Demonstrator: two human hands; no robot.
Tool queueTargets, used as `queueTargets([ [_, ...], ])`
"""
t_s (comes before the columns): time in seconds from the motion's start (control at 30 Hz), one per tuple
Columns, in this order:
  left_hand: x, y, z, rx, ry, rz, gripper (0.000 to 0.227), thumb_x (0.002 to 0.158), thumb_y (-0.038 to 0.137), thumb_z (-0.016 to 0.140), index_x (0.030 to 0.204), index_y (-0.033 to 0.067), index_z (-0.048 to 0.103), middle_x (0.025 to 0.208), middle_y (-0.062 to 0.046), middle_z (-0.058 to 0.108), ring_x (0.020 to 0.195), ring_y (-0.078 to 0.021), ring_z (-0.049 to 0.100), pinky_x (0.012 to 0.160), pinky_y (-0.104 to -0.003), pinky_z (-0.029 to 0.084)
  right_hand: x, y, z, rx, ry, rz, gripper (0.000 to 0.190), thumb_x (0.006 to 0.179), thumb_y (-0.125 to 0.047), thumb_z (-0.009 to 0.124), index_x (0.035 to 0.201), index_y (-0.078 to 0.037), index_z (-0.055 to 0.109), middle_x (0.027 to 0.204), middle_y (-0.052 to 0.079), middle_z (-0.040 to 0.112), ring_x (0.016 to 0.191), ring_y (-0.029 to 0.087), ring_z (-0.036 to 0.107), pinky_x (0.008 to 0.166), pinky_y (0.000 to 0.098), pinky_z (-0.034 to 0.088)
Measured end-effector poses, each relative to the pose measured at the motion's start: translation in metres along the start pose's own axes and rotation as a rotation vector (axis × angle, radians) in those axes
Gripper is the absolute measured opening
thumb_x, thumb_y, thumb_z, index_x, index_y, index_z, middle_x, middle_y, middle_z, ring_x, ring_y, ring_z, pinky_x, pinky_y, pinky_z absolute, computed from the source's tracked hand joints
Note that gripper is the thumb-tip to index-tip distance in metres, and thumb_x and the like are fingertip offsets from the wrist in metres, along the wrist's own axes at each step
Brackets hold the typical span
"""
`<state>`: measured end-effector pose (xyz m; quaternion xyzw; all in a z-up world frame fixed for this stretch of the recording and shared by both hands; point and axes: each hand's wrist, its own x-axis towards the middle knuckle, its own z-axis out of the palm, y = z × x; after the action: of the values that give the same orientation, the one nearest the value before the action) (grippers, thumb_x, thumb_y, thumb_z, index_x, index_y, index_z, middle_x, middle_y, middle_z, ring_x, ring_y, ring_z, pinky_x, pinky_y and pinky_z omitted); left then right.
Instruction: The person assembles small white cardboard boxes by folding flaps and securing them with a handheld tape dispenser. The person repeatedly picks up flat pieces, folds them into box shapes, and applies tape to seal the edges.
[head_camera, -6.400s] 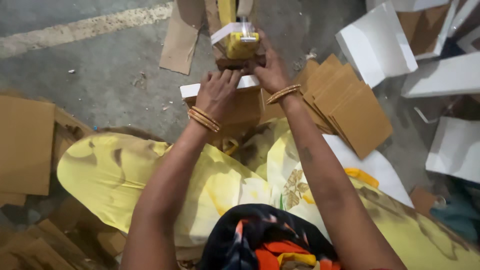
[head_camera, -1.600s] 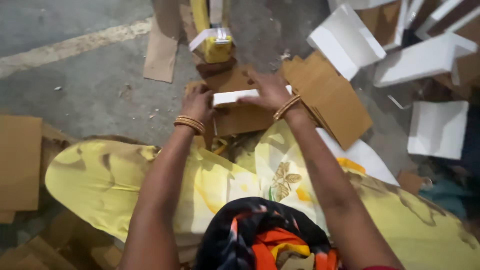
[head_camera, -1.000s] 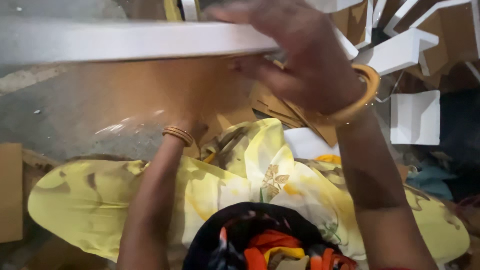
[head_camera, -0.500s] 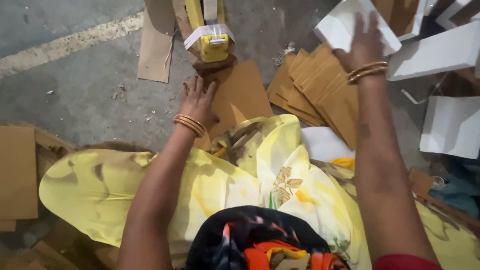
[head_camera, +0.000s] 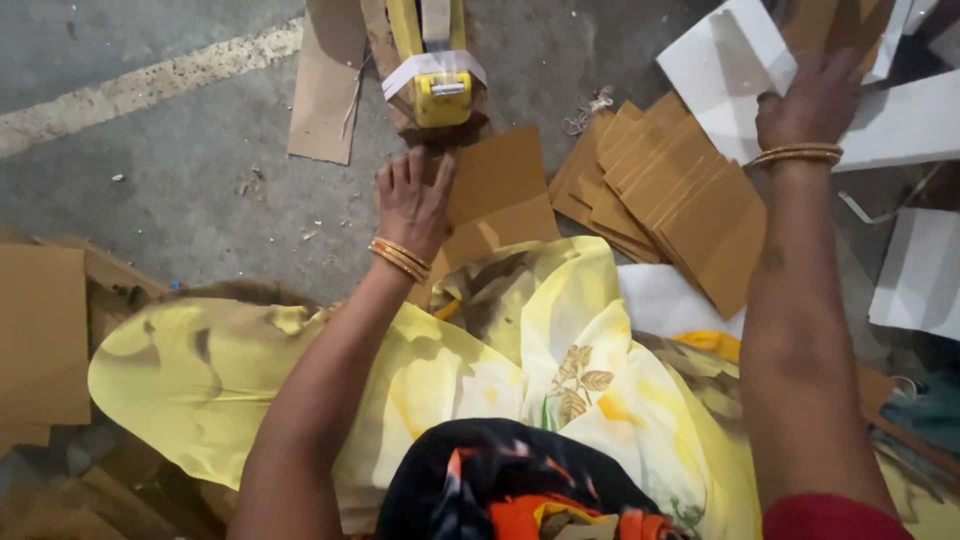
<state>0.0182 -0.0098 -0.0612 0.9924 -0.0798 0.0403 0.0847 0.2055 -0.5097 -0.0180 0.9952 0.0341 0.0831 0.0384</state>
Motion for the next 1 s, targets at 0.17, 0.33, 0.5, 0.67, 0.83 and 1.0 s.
queueTargets([
  [0.17,0.005,-0.004,-0.013,-0.130,-0.018,-0.126,0.094,0.054,0.026,0.090,0.139,0.0141,0.052,0.129,-0.019,0.051,0.117,-0.0383,0.049,0.097,-0.053,0.041,-0.013,-0.035,-0.097,0.071,0.362,-0.204,0.042,0.084,-0.005,0.078,0.121,0.004,0.061,0.129,0.022,0.054,0.120,0.043,0.056,0.098,0.0519,0.044],
  [0.33,0.011,-0.025,-0.028,-0.343,-0.070,-0.246,0.070,0.065,0.025,0.090,0.127,0.0172,0.058,0.116,-0.017,0.059,0.108,-0.0392,0.058,0.088,-0.051,0.050,-0.054,-0.110,-0.205,0.292,0.108,-0.492,0.032,0.091,-0.011,0.082,0.117,-0.003,0.065,0.111,0.015,0.061,0.108,0.034,0.059,0.103,0.0474,0.047],
  [0.5,0.017,-0.047,-0.040,-0.508,-0.102,-0.208,0.060,0.072,0.023,0.088,0.126,0.0201,0.062,0.110,-0.013,0.070,0.101,-0.0372,0.066,0.083,-0.050,0.053,-0.109,-0.228,-0.209,0.326,-0.041,-0.858,0.048,0.081,-0.006,0.082,0.125,-0.021,0.072,0.119,0.010,0.069,0.113,0.030,0.064,0.100,0.0456,0.046],
  [0.67,0.020,-0.049,-0.052,-0.686,-0.234,-0.197,0.046,0.085,0.032,0.081,0.124,0.0157,0.065,0.112,-0.014,0.075,0.104,-0.0347,0.072,0.088,-0.046,0.056,-0.129,-0.293,-0.157,0.319,-0.032,-0.980,0.052,0.076,-0.010,0.074,0.127,-0.018,0.068,0.118,0.012,0.065,0.110,0.031,0.062,0.098,0.0483,0.046],
  [0.83,0.009,-0.032,-0.072,-0.755,-0.481,-0.159,0.088,0.083,0.066,0.074,0.142,0.0034,0.054,0.131,-0.026,0.065,0.121,-0.0398,0.064,0.100,-0.046,0.050,-0.133,-0.301,-0.108,0.439,0.016,-0.816,0.054,0.092,-0.001,0.067,0.143,-0.015,0.058,0.123,0.013,0.060,0.114,0.034,0.059,0.101,0.0437,0.046],
  [1.0,0.005,-0.005,-0.085,-0.756,-0.592,-0.138,0.130,0.062,0.073,0.085,0.147,-0.0108,0.033,0.138,-0.034,0.054,0.126,-0.0418,0.058,0.105,-0.043,0.047,-0.143,-0.286,-0.093,0.436,0.087,-0.821,0.077,0.086,0.004,0.064,0.158,-0.014,0.041,0.146,0.018,0.048,0.125,0.037,0.054,0.108,0.0456,0.044],
])
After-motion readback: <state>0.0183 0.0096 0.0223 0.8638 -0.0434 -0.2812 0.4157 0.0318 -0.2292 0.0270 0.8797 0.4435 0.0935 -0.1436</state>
